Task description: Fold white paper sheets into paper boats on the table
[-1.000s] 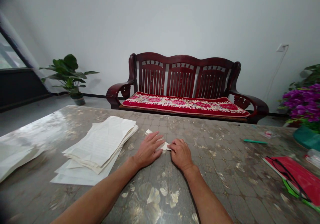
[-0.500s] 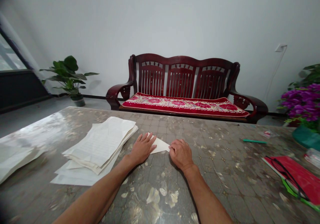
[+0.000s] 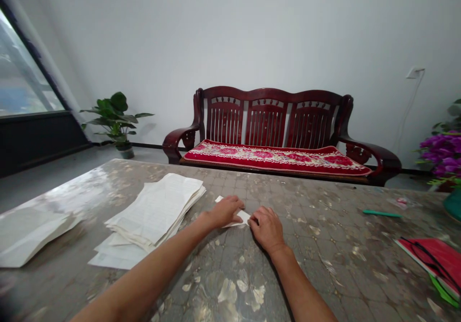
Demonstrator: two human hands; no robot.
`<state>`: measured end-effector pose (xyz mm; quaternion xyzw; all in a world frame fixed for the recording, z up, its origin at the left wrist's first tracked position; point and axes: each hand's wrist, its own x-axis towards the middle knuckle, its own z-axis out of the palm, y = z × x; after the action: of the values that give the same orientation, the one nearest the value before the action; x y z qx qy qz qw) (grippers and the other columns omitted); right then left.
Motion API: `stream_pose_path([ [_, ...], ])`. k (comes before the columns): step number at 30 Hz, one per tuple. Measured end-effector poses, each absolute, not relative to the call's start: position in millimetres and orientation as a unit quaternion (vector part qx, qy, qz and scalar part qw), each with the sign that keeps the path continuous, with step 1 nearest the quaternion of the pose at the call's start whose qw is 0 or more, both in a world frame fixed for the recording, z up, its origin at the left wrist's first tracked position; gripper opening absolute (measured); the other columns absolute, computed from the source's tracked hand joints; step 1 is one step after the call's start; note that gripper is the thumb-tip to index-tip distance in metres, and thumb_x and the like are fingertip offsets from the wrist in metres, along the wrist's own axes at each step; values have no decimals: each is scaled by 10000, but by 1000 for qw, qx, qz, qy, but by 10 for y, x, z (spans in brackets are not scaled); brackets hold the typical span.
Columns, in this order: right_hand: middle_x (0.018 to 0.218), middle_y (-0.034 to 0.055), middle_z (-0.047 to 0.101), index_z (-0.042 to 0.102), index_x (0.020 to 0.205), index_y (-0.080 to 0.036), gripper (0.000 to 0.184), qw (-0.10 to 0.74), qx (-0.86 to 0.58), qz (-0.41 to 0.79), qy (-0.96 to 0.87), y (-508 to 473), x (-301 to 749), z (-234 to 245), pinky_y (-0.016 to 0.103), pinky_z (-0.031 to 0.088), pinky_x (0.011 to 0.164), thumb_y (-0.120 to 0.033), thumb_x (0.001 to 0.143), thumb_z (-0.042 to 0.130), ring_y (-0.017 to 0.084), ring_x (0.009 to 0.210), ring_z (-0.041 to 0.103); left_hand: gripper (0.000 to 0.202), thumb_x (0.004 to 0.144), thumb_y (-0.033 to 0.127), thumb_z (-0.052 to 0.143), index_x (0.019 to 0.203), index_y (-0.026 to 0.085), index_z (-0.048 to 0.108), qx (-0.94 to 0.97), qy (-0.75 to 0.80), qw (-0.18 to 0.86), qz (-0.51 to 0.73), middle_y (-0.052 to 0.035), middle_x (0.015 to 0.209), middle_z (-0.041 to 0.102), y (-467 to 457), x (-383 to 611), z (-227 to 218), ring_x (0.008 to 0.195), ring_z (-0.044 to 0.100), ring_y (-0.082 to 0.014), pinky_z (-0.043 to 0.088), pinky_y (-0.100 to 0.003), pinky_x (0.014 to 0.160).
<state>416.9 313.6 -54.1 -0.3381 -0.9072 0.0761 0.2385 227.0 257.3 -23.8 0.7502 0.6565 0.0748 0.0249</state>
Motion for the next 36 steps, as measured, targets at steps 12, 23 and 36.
stream_pose_path([
  [12,996,48,687,695,1015,-250,237,274,-372,145,-875,3177,4163,-614,353,429,838,-279,782,666,238,955,588,353,660,453,827,904,238,689,694,696,186,-6,-34,974,729,2781,2234,-124,946,667,-267,480,-310,750],
  [23,986,70,697,667,955,-235,139,504,-298,154,-796,3132,4179,-483,393,436,927,-303,862,590,236,980,599,150,874,252,567,737,197,541,742,515,65,423,-45,857,660,2624,2372,-102,911,597,-181,458,-326,888],
  [36,836,45,655,685,859,-222,212,274,-158,-25,-948,3072,4145,-480,327,330,778,-232,969,503,198,853,512,105,747,161,638,839,194,601,765,580,126,248,-6,866,636,2399,2208,-422,861,582,-169,438,-261,791],
])
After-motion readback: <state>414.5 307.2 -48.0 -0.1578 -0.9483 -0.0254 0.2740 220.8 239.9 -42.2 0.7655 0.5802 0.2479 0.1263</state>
